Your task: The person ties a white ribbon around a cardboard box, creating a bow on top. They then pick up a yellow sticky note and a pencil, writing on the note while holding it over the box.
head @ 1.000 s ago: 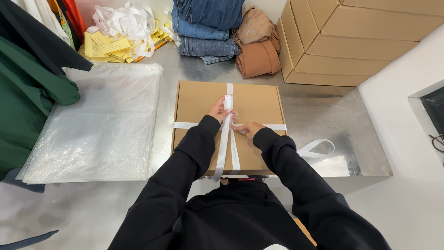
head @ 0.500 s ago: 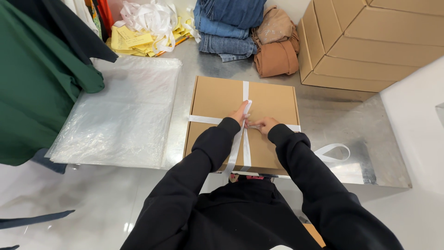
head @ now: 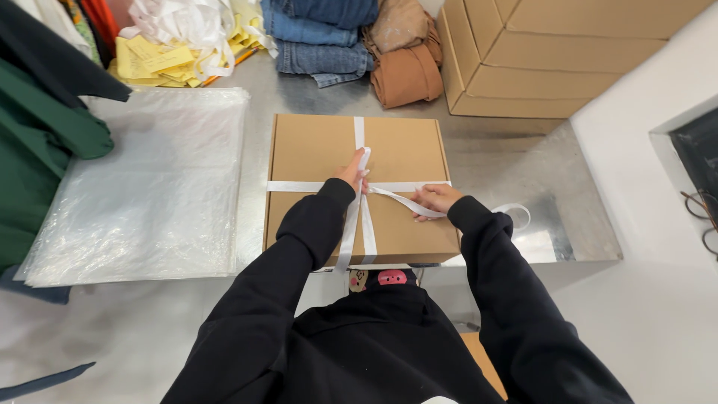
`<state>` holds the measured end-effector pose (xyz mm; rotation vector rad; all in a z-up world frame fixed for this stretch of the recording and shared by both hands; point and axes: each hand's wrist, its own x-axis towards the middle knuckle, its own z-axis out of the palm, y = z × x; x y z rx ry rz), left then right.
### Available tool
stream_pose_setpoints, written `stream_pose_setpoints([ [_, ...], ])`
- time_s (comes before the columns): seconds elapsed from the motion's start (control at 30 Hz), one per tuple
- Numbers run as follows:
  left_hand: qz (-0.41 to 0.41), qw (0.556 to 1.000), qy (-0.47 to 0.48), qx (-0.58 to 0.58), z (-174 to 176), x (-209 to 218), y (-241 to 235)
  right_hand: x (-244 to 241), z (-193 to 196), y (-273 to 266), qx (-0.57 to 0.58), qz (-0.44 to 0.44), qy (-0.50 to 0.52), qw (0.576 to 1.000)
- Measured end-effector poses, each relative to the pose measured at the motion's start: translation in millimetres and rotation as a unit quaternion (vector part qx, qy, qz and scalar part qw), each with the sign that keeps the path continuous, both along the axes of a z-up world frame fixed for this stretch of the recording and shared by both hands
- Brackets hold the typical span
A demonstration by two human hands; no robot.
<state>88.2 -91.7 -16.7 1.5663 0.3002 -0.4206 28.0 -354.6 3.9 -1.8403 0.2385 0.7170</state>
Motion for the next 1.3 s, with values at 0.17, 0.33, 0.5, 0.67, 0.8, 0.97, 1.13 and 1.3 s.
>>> stream_pose_setpoints([
  [0.17,-0.095,0.987,-0.118,0.054,-4,-4,12,-6,43,37,0.065,0.014,0.064,0.996],
  [0.33,0.034,0.998,0.021,-0.051,-18,-1,1,9,40,63,0.124,-0.017,0.184,0.975],
  [0.5,-0.028,0.999,-0.021,0.022,16,-19,9,23,-4,53,0.013,-0.004,0.170,0.985],
  [0.67,-0.062,0.994,-0.083,0.024,-31,-1,6,10,-5,44,-0.007,-0.023,0.160,0.987],
  [0.8,-0.164,0.955,-0.225,0.107,-81,14,2,16,-33,24,0.008,-0.062,0.157,0.986],
  [0.97,-0.151,0.957,-0.230,0.091,-65,9,10,10,0,34,0.006,-0.057,0.101,0.993],
  [1.13,-0.154,0.958,-0.227,0.087,-71,12,9,12,0,30,0.007,-0.016,0.056,0.998],
  [1.3,-0.135,0.971,-0.184,0.074,-88,21,3,12,22,21,0.118,0.041,0.006,0.992],
])
